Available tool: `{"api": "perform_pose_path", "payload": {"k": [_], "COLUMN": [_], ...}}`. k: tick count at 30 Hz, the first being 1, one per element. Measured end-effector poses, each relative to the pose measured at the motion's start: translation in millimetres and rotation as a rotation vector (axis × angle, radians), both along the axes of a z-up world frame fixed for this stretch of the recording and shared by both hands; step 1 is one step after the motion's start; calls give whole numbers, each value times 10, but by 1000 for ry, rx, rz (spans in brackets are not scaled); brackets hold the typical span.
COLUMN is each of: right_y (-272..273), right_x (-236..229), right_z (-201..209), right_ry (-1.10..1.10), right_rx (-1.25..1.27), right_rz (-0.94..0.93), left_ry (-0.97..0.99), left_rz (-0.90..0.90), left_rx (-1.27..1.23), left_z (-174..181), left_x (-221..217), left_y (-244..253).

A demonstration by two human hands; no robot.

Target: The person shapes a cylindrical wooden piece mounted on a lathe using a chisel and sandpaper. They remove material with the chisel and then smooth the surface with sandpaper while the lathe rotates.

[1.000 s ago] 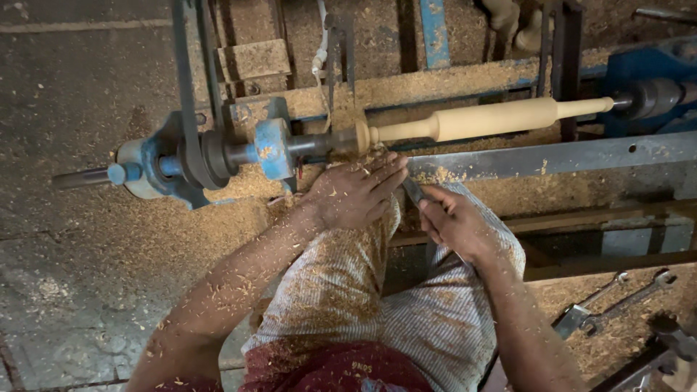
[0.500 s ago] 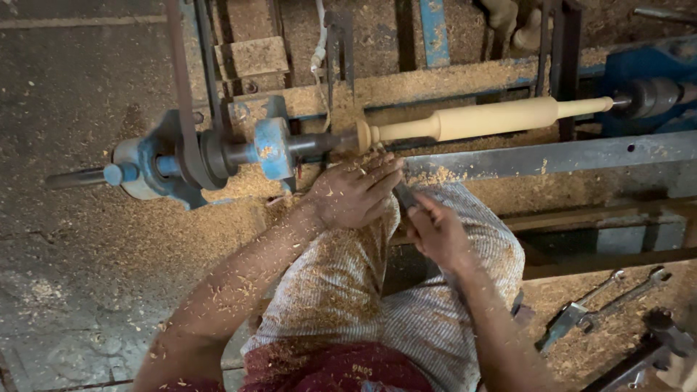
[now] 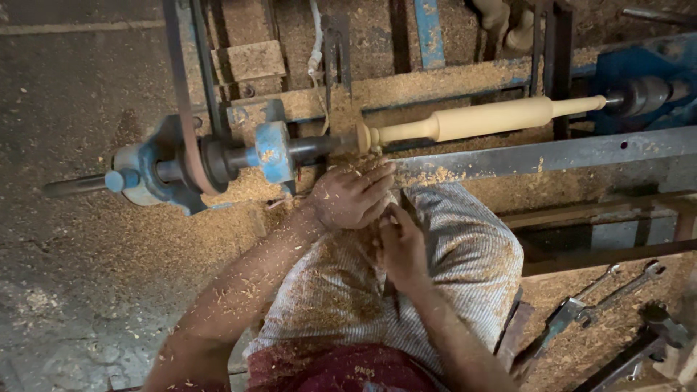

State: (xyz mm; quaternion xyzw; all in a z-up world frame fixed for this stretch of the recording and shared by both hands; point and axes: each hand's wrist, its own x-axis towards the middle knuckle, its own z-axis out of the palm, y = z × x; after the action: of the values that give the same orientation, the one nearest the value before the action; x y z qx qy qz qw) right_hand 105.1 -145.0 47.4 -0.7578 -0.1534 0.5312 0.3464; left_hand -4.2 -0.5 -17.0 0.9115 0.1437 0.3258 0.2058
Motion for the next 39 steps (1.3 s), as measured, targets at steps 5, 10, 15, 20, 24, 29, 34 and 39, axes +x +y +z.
{"api": "perform_pose_path", "payload": {"k": [5,10,15,20,24,29,34,39], "right_y": [28,31,20,62,92,42,50,97], "right_x": [-327,-459,-515,-537,-391,-12,253,617], "right_z": [-89,-148,-196,-175,-58,115,208,270], "right_ry": [163,193,196,146,101,-170,-336,57], "right_rx": [84,177,183,141,96,-36,143,-274], "right_rz": [-271,-281,-335,-354,-267,111,304,251], "left_ry": [24,-207,-83,-111,-126,-38,22,522], "left_rz": [-34,33,-33,-7,13,40,-19,-298], "left_rx": [-156,-47,-163,-138,-38,55,61,-278], "left_z": [-6,51,180,209,125,-39,-10,219], "left_x": [58,42,-82,-53,-20,27,61,77], "left_y": [23,53,64,68,64,15,30,91]}}
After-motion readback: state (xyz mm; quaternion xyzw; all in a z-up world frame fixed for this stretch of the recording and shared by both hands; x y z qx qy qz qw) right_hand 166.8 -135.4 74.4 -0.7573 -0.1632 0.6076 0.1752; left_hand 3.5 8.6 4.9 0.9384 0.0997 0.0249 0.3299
